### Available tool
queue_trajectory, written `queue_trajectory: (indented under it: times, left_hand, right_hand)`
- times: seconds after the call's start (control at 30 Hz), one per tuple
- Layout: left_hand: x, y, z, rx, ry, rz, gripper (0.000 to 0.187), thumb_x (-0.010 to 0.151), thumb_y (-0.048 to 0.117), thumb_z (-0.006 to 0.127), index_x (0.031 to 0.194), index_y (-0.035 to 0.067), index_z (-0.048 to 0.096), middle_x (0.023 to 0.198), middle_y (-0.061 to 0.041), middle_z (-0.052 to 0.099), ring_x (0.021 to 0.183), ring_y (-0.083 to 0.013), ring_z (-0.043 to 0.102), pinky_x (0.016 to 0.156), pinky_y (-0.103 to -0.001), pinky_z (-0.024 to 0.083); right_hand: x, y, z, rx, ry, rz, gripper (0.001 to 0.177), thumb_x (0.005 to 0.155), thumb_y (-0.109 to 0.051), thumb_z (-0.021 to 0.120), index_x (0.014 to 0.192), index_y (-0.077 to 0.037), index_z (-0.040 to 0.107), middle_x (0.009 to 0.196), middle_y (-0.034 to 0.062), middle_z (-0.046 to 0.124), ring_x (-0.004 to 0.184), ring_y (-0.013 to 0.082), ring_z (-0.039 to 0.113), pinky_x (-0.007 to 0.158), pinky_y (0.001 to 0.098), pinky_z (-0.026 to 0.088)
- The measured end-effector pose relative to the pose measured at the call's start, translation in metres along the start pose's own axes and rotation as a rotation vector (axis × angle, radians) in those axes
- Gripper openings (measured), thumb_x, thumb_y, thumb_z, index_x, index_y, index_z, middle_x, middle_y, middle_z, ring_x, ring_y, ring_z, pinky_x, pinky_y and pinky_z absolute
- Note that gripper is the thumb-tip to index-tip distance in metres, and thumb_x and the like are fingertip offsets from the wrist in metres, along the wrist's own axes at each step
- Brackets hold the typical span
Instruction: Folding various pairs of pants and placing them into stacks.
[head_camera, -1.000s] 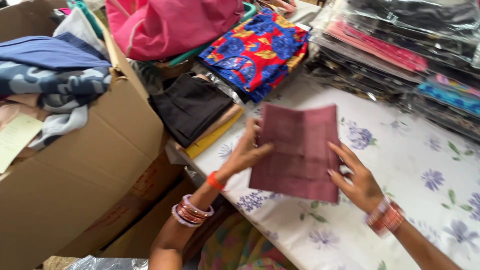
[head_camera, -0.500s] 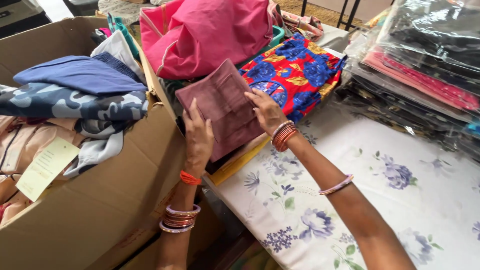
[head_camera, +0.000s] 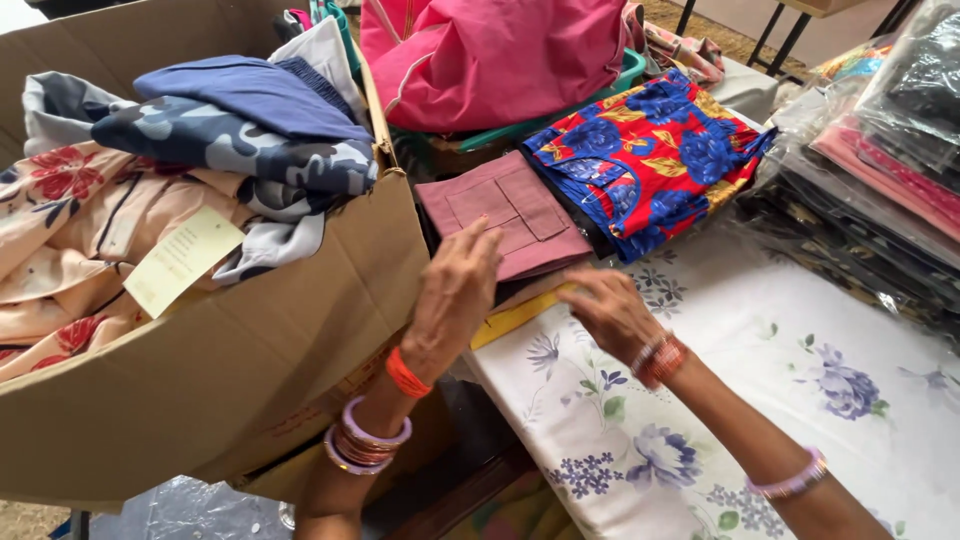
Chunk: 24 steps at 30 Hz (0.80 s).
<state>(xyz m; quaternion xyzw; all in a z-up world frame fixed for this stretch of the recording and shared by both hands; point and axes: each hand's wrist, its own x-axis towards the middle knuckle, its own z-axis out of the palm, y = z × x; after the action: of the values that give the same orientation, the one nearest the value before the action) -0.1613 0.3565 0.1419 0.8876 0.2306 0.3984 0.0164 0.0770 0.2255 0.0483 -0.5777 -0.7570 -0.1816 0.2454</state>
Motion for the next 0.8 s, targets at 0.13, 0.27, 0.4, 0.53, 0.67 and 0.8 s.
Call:
queue_trajectory:
  times: [0.13, 0.27, 0.4, 0.53, 0.67, 0.8]
  left_hand:
    - [0.037, -0.011, -0.057, 0.044, 0.132, 0.079, 0.023, 0.096, 0.004, 0.066, 0.119, 0.0, 0.067, 0.107, -0.018, 0.069, 0.095, -0.0317, 0.068, 0.08, -0.04, 0.056]
    - [0.103, -0.068, -0.076, 0.358, 0.077, -0.021, 0.014, 0.103, -0.006, 0.057, 0.1, 0.003, 0.067, 0.078, -0.012, 0.066, 0.064, -0.023, 0.067, 0.049, -0.039, 0.051]
    - [0.185, -0.157, -0.046, 0.458, 0.018, 0.092, 0.019, 0.092, -0.008, 0.061, 0.106, 0.001, 0.071, 0.088, -0.018, 0.072, 0.074, -0.0271, 0.072, 0.054, -0.035, 0.055]
    - [0.21, -0.199, -0.033, 0.56, -0.475, -0.386, 0.02, 0.09, 0.016, 0.072, 0.108, 0.006, 0.074, 0.111, -0.019, 0.072, 0.102, -0.0356, 0.07, 0.079, -0.046, 0.057]
    - [0.209, -0.225, -0.011, 0.63, -0.492, -0.602, 0.028, 0.09, 0.023, 0.071, 0.116, 0.012, 0.074, 0.122, -0.014, 0.069, 0.109, -0.0343, 0.068, 0.081, -0.05, 0.057]
    - [0.201, -0.208, -0.026, 0.692, -0.487, -0.519, 0.024, 0.094, 0.023, 0.07, 0.112, 0.009, 0.076, 0.118, -0.014, 0.071, 0.106, -0.0336, 0.071, 0.08, -0.051, 0.058]
  right_hand:
    - [-0.052, -0.024, -0.033, 0.14, -0.102, 0.062, 0.035, 0.087, -0.013, 0.071, 0.121, -0.016, 0.069, 0.128, 0.0093, 0.067, 0.118, 0.0289, 0.061, 0.102, 0.0444, 0.043]
    - [-0.102, -0.041, -0.076, 0.248, -0.183, 0.219, 0.035, 0.085, -0.011, 0.072, 0.12, -0.016, 0.07, 0.119, 0.0066, 0.074, 0.109, 0.0259, 0.068, 0.094, 0.0397, 0.051]
    - [-0.161, -0.059, -0.116, 0.237, -0.175, 0.388, 0.034, 0.085, -0.013, 0.072, 0.118, -0.018, 0.073, 0.111, 0.0026, 0.078, 0.1, 0.0223, 0.073, 0.085, 0.0361, 0.058]
    - [-0.237, -0.065, -0.141, 0.228, -0.201, 0.724, 0.038, 0.082, -0.014, 0.075, 0.119, -0.023, 0.076, 0.11, 0.0002, 0.08, 0.1, 0.0177, 0.078, 0.085, 0.0336, 0.061]
    - [-0.308, -0.07, -0.147, 0.046, -0.346, 1.124, 0.034, 0.086, -0.019, 0.077, 0.118, -0.03, 0.079, 0.11, -0.0059, 0.083, 0.106, 0.0101, 0.08, 0.098, 0.0276, 0.065]
    - [-0.459, -0.007, -0.104, 0.355, -0.109, 0.903, 0.04, 0.081, -0.007, 0.072, 0.119, -0.017, 0.076, 0.112, 0.0044, 0.082, 0.101, 0.0169, 0.081, 0.091, 0.0333, 0.065]
